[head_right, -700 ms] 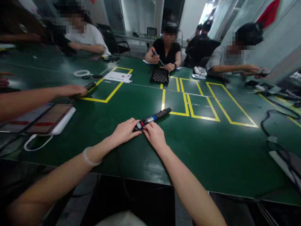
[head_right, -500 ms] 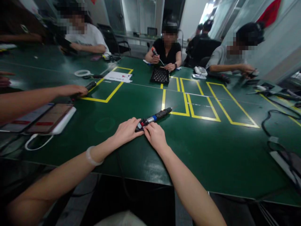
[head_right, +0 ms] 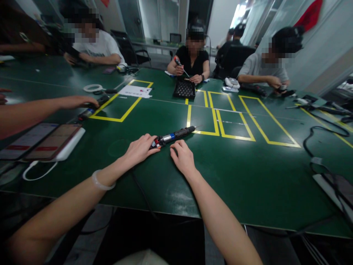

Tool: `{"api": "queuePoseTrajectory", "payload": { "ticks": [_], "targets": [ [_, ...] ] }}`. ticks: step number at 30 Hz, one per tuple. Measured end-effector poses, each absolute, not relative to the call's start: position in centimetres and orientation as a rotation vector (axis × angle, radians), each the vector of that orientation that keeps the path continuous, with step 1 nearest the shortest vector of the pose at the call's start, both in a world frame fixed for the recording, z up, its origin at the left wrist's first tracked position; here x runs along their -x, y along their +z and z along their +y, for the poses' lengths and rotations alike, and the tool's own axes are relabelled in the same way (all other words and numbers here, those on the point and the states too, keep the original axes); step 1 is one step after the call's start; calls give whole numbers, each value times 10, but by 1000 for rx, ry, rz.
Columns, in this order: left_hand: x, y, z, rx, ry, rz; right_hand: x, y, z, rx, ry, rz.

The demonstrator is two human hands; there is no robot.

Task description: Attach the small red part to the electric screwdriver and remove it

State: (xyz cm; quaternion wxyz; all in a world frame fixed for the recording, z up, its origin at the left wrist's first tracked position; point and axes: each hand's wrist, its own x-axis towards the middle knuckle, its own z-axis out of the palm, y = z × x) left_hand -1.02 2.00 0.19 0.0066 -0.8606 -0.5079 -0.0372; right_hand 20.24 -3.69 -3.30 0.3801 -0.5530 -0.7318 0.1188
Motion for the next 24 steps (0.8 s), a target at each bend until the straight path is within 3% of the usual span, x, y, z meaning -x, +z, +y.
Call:
{"api": "queuePoseTrajectory", "payload": {
  "ticks": [16,24],
  "targets": [
    [144,0,89,2176,-134,-2312,-204,-40,-35,1420,410,-1904],
    [182,-5,104,1946,-122,-2410,-205,-40,-34,1427,426,-1924]
  ]
}}
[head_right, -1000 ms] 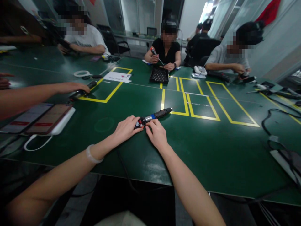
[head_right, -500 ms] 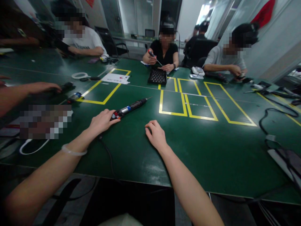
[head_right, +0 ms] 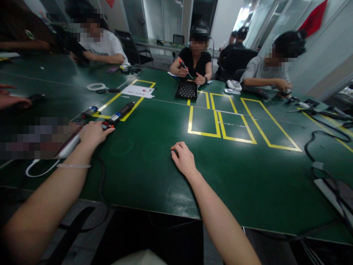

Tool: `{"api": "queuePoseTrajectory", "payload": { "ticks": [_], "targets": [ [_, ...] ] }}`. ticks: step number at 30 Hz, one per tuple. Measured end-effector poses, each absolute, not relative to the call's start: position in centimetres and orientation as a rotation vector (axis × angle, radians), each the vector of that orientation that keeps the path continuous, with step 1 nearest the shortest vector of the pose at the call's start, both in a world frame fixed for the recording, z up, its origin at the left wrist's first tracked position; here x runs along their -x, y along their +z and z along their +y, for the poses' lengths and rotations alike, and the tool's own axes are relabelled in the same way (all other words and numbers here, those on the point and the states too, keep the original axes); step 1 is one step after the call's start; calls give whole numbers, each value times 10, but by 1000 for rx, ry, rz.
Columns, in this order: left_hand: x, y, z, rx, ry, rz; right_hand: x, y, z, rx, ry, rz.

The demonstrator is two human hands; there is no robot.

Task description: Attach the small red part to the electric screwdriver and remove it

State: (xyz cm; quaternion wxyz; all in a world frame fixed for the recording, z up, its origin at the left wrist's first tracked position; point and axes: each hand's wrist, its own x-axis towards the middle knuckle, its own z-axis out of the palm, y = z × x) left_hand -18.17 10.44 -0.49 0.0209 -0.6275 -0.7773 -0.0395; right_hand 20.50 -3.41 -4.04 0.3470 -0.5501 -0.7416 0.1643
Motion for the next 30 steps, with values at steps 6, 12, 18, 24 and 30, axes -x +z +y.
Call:
{"api": "queuePoseTrajectory", "payload": {
  "ticks": [6,12,18,24,30],
  "targets": [
    [177,-6,93,1901,-378,-2252,-204,-39,-35,1422,423,-1939],
    [166,-6,89,1945,-446,-2071,-204,-40,-34,1424,422,-1943],
    [164,-7,90,1927,-491,-2079,-203,-38,-35,1417,442,-1953],
    [164,-7,92,1879,-380,-2049,-203,-39,-36,1402,443,-1959],
    [163,-4,92,1889,-522,-2028,-204,-39,-36,1384,441,-1967]
  ]
}}
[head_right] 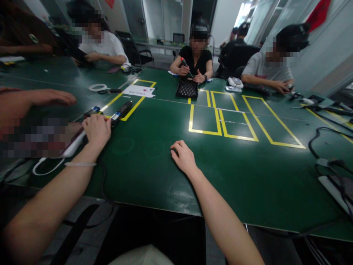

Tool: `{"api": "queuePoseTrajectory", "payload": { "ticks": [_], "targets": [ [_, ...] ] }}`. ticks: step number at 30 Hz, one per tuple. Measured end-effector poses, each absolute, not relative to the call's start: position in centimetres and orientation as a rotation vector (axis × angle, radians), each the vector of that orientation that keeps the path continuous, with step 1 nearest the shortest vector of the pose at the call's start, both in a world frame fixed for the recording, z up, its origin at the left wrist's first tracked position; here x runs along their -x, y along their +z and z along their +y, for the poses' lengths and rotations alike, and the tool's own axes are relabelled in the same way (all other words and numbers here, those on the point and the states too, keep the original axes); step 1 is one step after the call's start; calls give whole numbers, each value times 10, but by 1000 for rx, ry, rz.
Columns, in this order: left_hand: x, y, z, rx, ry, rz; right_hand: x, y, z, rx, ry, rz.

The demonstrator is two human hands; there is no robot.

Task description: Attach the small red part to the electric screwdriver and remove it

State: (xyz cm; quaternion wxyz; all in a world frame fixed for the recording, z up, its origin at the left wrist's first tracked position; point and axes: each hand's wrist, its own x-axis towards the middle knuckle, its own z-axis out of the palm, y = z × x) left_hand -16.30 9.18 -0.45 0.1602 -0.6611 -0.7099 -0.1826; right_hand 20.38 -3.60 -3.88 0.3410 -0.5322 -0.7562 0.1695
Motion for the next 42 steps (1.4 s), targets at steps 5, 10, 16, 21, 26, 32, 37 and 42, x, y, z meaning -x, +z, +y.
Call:
{"api": "queuePoseTrajectory", "payload": {
  "ticks": [5,10,16,21,26,32,37,42],
  "targets": [
    [138,4,91,2223,-1340,-2148,-203,-35,-36,1365,487,-1954],
    [72,23,64,2886,-1752,-2036,-200,-36,-32,1250,743,-1813],
    [6,21,26,3558,-1456,-1838,-196,-35,-31,989,1367,-1341],
    [-2,2,19,3792,-1227,-1715,-190,-32,-34,866,1542,-1184],
    [1,-6,20,3749,-1474,-1711,-187,-32,-35,858,1560,-1180],
    [3,-10,23,3780,-1479,-1730,-192,-33,-33,900,1494,-1160],
    [4,-9,18,3791,-1266,-1615,-193,-34,-32,913,1471,-1180],
    [4,0,11,3601,-1218,-1516,-193,-34,-32,936,1417,-1193]
  ]
}}
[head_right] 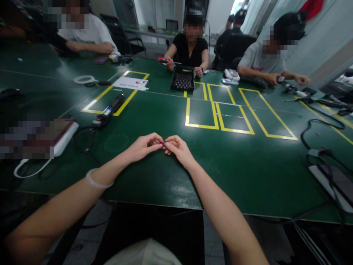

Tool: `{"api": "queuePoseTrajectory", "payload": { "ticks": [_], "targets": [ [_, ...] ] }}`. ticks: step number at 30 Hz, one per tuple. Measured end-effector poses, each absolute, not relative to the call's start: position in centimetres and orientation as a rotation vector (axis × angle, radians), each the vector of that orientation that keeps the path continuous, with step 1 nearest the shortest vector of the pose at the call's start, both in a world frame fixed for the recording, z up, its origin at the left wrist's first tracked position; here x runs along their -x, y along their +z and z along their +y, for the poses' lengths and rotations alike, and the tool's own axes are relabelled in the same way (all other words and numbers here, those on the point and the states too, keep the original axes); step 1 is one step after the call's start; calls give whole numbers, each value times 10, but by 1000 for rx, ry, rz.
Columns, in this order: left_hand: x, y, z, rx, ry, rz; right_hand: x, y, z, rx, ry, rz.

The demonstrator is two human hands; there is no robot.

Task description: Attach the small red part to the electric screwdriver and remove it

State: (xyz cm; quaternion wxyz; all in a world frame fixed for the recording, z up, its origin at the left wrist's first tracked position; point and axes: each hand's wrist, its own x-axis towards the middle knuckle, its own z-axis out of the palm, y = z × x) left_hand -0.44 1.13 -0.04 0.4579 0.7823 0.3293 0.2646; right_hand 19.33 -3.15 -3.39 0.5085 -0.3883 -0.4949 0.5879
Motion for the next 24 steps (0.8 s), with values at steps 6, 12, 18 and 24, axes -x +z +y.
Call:
{"api": "queuePoseTrajectory", "payload": {
  "ticks": [6,12,18,24],
  "targets": [
    [4,2,10,-1998,683,824,-195,-38,-29,950,1309,-1253],
    [4,0,13,-1988,709,825,-196,-41,-29,1005,1117,-1411],
    [3,-4,12,-2033,690,812,-196,-36,-32,1100,839,-1648],
    [26,9,34,-2244,709,954,-200,-39,-30,1165,770,-1642]
  ]
}}
